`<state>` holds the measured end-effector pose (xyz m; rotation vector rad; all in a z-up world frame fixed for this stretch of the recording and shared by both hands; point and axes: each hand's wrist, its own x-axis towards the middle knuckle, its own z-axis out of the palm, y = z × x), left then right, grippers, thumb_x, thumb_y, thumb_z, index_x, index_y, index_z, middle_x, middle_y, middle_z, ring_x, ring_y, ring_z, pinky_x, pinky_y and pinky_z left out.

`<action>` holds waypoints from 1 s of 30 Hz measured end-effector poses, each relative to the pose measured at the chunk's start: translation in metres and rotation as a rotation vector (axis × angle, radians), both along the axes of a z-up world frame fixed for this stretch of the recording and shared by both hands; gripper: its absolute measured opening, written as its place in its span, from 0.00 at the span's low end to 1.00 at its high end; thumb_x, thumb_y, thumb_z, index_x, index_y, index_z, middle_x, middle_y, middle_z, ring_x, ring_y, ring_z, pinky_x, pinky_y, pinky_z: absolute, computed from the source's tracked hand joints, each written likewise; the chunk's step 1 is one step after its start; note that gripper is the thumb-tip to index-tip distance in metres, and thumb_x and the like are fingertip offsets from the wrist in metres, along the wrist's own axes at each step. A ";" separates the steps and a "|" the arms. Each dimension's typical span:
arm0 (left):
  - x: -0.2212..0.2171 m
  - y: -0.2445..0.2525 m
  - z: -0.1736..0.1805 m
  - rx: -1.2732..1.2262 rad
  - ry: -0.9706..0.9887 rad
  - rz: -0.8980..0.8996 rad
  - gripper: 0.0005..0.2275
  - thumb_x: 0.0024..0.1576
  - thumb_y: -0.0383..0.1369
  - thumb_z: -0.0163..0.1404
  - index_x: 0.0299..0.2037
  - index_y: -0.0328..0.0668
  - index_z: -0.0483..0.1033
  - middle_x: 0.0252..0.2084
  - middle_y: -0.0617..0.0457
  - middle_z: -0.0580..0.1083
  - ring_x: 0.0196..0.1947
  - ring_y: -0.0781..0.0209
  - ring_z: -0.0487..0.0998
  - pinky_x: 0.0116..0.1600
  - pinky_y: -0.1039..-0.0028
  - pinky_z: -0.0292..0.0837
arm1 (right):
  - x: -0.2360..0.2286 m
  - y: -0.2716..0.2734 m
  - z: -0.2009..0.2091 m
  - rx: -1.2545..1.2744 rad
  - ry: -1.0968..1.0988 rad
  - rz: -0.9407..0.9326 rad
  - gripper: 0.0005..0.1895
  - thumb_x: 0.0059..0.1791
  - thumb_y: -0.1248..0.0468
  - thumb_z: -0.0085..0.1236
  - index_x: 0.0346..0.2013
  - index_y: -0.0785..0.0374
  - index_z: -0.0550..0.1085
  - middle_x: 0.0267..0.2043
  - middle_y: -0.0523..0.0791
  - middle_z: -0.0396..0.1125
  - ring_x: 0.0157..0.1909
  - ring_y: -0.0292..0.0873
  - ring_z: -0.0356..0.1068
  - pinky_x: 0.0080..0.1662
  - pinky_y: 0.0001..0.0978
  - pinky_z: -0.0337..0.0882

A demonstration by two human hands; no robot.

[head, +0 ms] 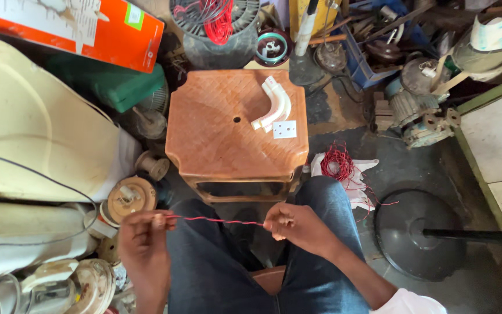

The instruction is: The person twists two red electrical wires together by hand. They then insert the twisted wires into a white electrical socket and secure them with screws. Finally, they place the socket into a white plastic conduit pipe.

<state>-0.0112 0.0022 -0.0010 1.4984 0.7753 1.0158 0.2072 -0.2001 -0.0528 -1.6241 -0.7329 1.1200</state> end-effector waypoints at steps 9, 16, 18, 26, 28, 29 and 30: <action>-0.078 0.095 0.032 0.414 -0.152 0.594 0.06 0.75 0.26 0.51 0.53 0.33 0.66 0.46 0.44 0.75 0.41 0.64 0.76 0.49 0.78 0.75 | 0.021 -0.012 0.025 0.168 -0.873 0.070 0.10 0.48 0.59 0.66 0.34 0.62 0.77 0.30 0.48 0.73 0.35 0.51 0.75 0.37 0.43 0.72; -0.038 0.077 0.049 0.346 -0.340 0.253 0.06 0.77 0.23 0.51 0.52 0.36 0.65 0.44 0.44 0.75 0.40 0.62 0.77 0.51 0.75 0.78 | 0.061 -0.026 0.032 -0.130 -1.074 -0.287 0.05 0.50 0.64 0.59 0.36 0.63 0.78 0.30 0.51 0.73 0.35 0.55 0.75 0.36 0.46 0.72; -0.018 0.062 0.054 0.246 -0.333 0.118 0.05 0.75 0.21 0.51 0.50 0.35 0.66 0.45 0.43 0.76 0.42 0.61 0.78 0.55 0.73 0.78 | 0.070 -0.029 0.034 -0.184 -0.907 -0.385 0.07 0.52 0.63 0.58 0.38 0.63 0.80 0.29 0.50 0.75 0.33 0.51 0.77 0.34 0.42 0.73; 0.056 0.016 0.038 0.003 -0.058 -0.150 0.03 0.64 0.21 0.50 0.45 0.33 0.69 0.49 0.40 0.77 0.50 0.57 0.81 0.57 0.74 0.76 | 0.071 -0.016 0.033 0.034 -0.371 -0.497 0.13 0.53 0.62 0.53 0.48 0.67 0.75 0.26 0.44 0.74 0.28 0.34 0.75 0.31 0.28 0.76; 0.065 0.007 0.023 -0.029 -0.105 -0.234 0.04 0.63 0.20 0.49 0.44 0.32 0.68 0.51 0.40 0.76 0.52 0.56 0.81 0.59 0.72 0.77 | 0.073 -0.018 0.031 0.065 -0.423 -0.501 0.14 0.52 0.64 0.54 0.51 0.67 0.74 0.28 0.45 0.74 0.29 0.35 0.76 0.33 0.28 0.77; 0.067 0.004 0.015 -0.034 -0.115 -0.261 0.03 0.62 0.20 0.48 0.43 0.32 0.68 0.52 0.40 0.76 0.53 0.56 0.81 0.60 0.72 0.77 | 0.077 -0.018 0.030 0.070 -0.467 -0.518 0.14 0.52 0.64 0.55 0.51 0.68 0.73 0.29 0.46 0.74 0.30 0.36 0.76 0.33 0.28 0.77; 0.066 0.002 0.008 -0.040 -0.121 -0.285 0.03 0.62 0.19 0.48 0.42 0.32 0.67 0.53 0.39 0.75 0.54 0.56 0.81 0.60 0.72 0.77 | 0.079 -0.019 0.028 0.075 -0.509 -0.532 0.14 0.51 0.65 0.55 0.50 0.68 0.73 0.30 0.47 0.74 0.31 0.38 0.77 0.34 0.29 0.78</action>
